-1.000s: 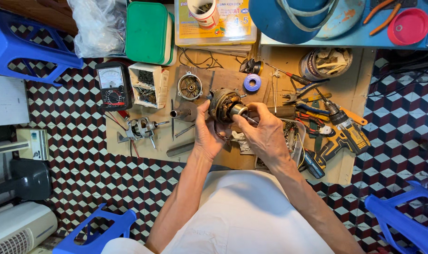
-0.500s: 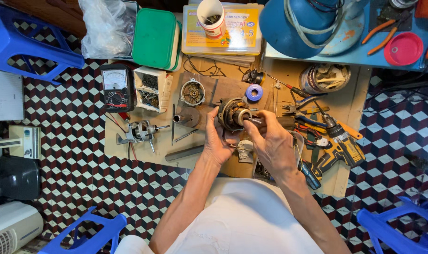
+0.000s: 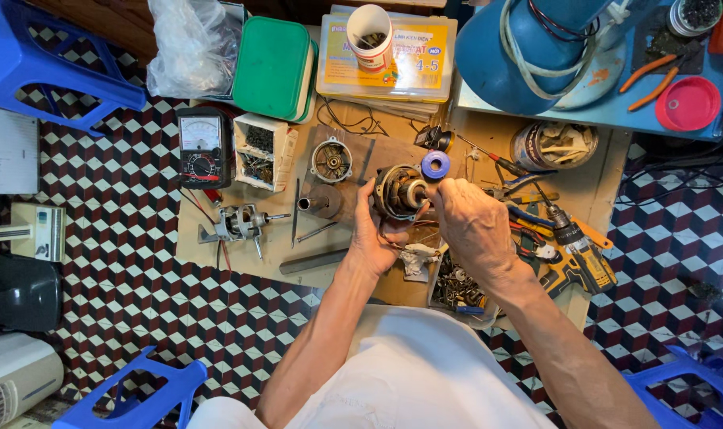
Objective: The person disassembles a small electrical motor, removes the rotor, and uses a screwdriver to adjust internal components. They wipe parts with a cloth and reassemble the motor housing.
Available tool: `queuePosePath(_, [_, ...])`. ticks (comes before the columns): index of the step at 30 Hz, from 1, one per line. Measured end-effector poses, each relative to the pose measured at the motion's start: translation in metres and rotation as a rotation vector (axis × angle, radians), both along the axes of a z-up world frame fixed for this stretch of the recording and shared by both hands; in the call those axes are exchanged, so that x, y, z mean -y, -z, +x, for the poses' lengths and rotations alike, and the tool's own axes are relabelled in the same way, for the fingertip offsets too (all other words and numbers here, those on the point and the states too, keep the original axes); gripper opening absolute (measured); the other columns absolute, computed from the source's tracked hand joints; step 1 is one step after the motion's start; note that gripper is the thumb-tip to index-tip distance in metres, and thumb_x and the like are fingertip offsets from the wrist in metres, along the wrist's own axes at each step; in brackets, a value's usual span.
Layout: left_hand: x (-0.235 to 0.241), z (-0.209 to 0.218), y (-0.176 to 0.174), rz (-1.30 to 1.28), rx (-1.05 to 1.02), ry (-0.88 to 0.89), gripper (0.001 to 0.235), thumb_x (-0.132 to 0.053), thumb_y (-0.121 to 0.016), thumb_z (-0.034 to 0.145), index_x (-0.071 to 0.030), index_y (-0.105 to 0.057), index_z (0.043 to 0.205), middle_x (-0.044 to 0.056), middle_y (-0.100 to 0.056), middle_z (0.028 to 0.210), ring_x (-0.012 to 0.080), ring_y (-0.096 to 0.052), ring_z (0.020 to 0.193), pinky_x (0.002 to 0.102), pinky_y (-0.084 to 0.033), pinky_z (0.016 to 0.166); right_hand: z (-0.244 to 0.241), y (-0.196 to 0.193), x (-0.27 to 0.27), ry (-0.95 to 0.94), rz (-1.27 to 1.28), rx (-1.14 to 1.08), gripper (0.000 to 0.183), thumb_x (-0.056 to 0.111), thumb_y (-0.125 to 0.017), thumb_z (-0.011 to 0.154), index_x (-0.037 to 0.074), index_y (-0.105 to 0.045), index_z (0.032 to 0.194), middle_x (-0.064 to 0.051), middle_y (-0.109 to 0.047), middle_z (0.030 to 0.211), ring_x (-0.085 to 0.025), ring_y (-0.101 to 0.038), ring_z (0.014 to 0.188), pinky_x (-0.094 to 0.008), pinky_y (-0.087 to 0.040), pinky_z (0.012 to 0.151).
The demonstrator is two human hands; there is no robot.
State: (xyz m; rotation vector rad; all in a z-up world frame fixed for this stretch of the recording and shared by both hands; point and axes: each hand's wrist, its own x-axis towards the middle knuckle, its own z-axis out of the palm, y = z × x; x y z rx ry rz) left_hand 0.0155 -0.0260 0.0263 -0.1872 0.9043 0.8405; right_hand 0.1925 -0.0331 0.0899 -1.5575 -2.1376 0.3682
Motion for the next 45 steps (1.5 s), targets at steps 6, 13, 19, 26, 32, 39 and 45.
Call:
queuePosePath(6, [-0.003, -0.004, -0.002, 0.032, 0.006, -0.033, 0.058, -0.061, -0.058, 0.093, -0.012, -0.069, 0.122, 0.006, -0.076, 0.105, 0.0177, -0.075, 0.088, 0.015, -0.036, 0.036, -0.007, 0.012, -0.009, 0.063, -0.114, 0.059, 0.029, 0.024, -0.063, 0.106, 0.005, -0.055, 0.086, -0.012, -0.058, 0.068, -0.029, -0.062, 0.058, -0.041, -0.050, 0.053])
queuePosePath(13, [-0.006, -0.008, -0.003, 0.082, -0.097, -0.060, 0.045, -0.057, -0.064, 0.090, -0.017, -0.069, 0.110, -0.002, -0.073, 0.093, 0.0063, -0.067, 0.073, 0.019, -0.036, 0.040, -0.002, 0.016, -0.006, 0.205, -0.423, -0.288, 0.027, 0.028, -0.059, 0.105, 0.003, -0.065, 0.096, -0.017, -0.068, 0.077, -0.029, -0.066, 0.066, -0.041, -0.052, 0.062])
queuePosePath(19, [-0.005, -0.003, -0.014, 0.160, -0.154, -0.090, 0.031, -0.047, -0.071, 0.089, -0.017, -0.067, 0.099, -0.004, -0.069, 0.086, 0.0048, -0.061, 0.066, 0.021, -0.039, 0.044, 0.012, 0.028, 0.006, 0.281, -0.683, -0.622, 0.030, 0.029, -0.054, 0.107, 0.003, -0.067, 0.104, -0.012, -0.064, 0.080, -0.016, -0.057, 0.069, -0.030, -0.046, 0.062])
queuePosePath(26, [-0.002, 0.010, -0.030, 0.310, -0.342, -0.112, 0.022, -0.033, -0.073, 0.087, -0.016, -0.064, 0.097, -0.005, -0.065, 0.080, 0.0042, -0.060, 0.063, 0.020, -0.040, 0.041, 0.024, 0.061, 0.017, 0.377, -0.886, -1.016, 0.033, 0.034, -0.050, 0.107, 0.004, -0.063, 0.102, -0.004, -0.070, 0.091, -0.012, -0.056, 0.075, -0.027, -0.045, 0.064])
queuePosePath(32, [0.003, 0.015, -0.025, 0.274, -0.380, -0.080, 0.043, -0.038, -0.077, 0.084, -0.016, -0.059, 0.116, -0.003, -0.064, 0.093, 0.0042, -0.062, 0.074, 0.019, -0.042, 0.046, 0.031, 0.082, 0.020, 0.345, -0.880, -1.123, 0.032, 0.031, -0.050, 0.107, 0.002, -0.063, 0.101, -0.009, -0.069, 0.093, -0.015, -0.063, 0.084, -0.029, -0.051, 0.076])
queuePosePath(39, [0.014, 0.028, -0.022, 0.350, -0.521, -0.085, 0.084, -0.043, -0.084, 0.073, -0.013, -0.042, 0.140, 0.002, -0.062, 0.118, 0.0087, -0.063, 0.098, 0.020, -0.051, 0.063, 0.038, 0.101, 0.026, 0.332, -0.965, -1.404, 0.026, 0.029, -0.054, 0.108, 0.004, -0.061, 0.103, -0.010, -0.068, 0.093, -0.018, -0.063, 0.086, -0.031, -0.051, 0.079])
queuePosePath(45, [0.022, 0.041, -0.023, 0.382, -0.464, -0.144, 0.086, -0.028, -0.087, 0.074, -0.010, -0.036, 0.140, 0.008, -0.061, 0.118, 0.0138, -0.065, 0.099, 0.024, -0.058, 0.074, 0.044, 0.107, 0.027, 0.343, -1.030, -1.535, 0.024, 0.026, -0.053, 0.108, 0.004, -0.062, 0.106, -0.010, -0.068, 0.093, -0.018, -0.062, 0.085, -0.032, -0.052, 0.077])
